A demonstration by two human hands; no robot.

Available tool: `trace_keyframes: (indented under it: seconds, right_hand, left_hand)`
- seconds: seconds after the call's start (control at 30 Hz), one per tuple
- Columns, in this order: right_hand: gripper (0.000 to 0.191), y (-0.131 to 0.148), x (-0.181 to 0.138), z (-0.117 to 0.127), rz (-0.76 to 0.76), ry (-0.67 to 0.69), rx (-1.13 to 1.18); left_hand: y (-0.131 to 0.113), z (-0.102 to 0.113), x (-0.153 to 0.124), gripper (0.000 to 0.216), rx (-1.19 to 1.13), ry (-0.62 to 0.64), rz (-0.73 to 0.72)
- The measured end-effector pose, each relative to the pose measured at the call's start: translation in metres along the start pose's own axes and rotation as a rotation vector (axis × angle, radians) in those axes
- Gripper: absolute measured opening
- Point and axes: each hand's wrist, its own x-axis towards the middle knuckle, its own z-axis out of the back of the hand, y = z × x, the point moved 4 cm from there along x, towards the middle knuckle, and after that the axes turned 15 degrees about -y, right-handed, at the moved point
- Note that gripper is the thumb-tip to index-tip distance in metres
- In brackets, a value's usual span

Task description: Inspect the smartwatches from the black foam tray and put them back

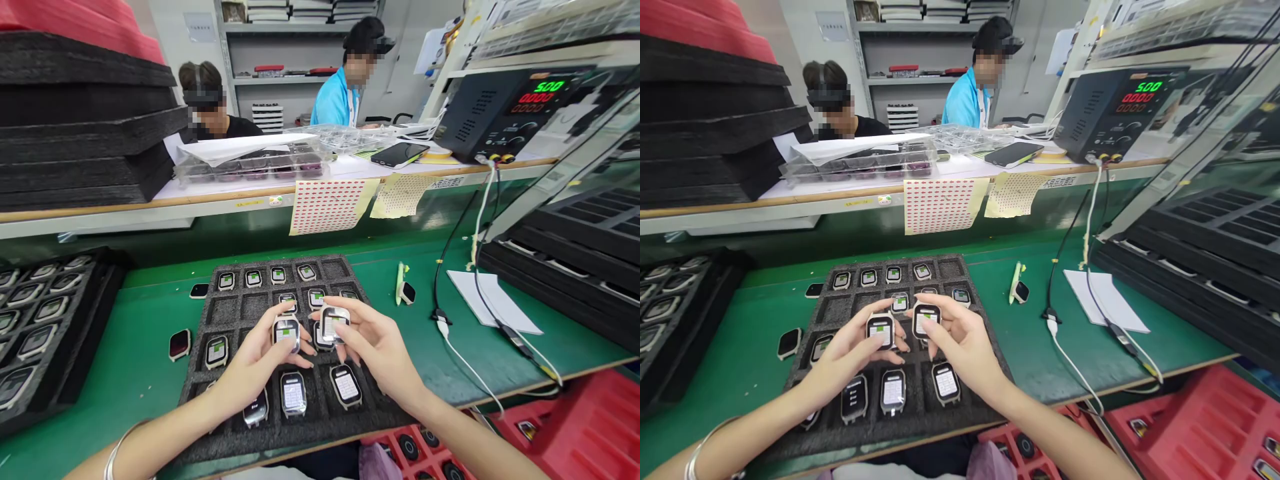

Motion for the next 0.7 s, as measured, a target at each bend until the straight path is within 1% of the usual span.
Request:
trace_keyframes:
  seconds: [0.13, 0.23, 0.4, 0.5, 0.6, 0.7]
  right_hand:
    - [0.042, 0.0007, -0.0033, -0.0006, -0.043, 0.112, 0.075]
    - [0.048, -0.0007, -0.0052, -0.0007, -0.052, 0.142, 0.079]
    - [0.046, -0.0038, -0.0072, 0.0004, -0.061, 0.113, 0.040]
    - [0.044, -0.0046, -0.0073, 0.0019, -0.072, 0.116, 0.078]
    - [0.034, -0.0052, -0.0057, 0.0039, -0.069, 0.098, 0.098]
    - [0.025, -0.0060, -0.0041, 0.0050, -0.060, 0.060, 0.058]
  left_hand:
    - [0.0023, 0.0026, 0.0062, 0.042, 0.019, -0.028, 0.007]
    - [0.0036, 0.0042, 0.0077, 0.046, 0.012, -0.035, -0.001]
    - [0.0007, 0.0036, 0.0065, 0.061, 0.008, -0.023, -0.039]
    - [0.0020, 0.0039, 0.0072, 0.057, 0.033, -0.026, -0.021]
    - [0.0043, 0.0048, 0.0071, 0.055, 0.057, -0.025, -0.012]
    - [0.0030, 0.0049, 0.0056, 0.053, 0.051, -0.024, -0.028]
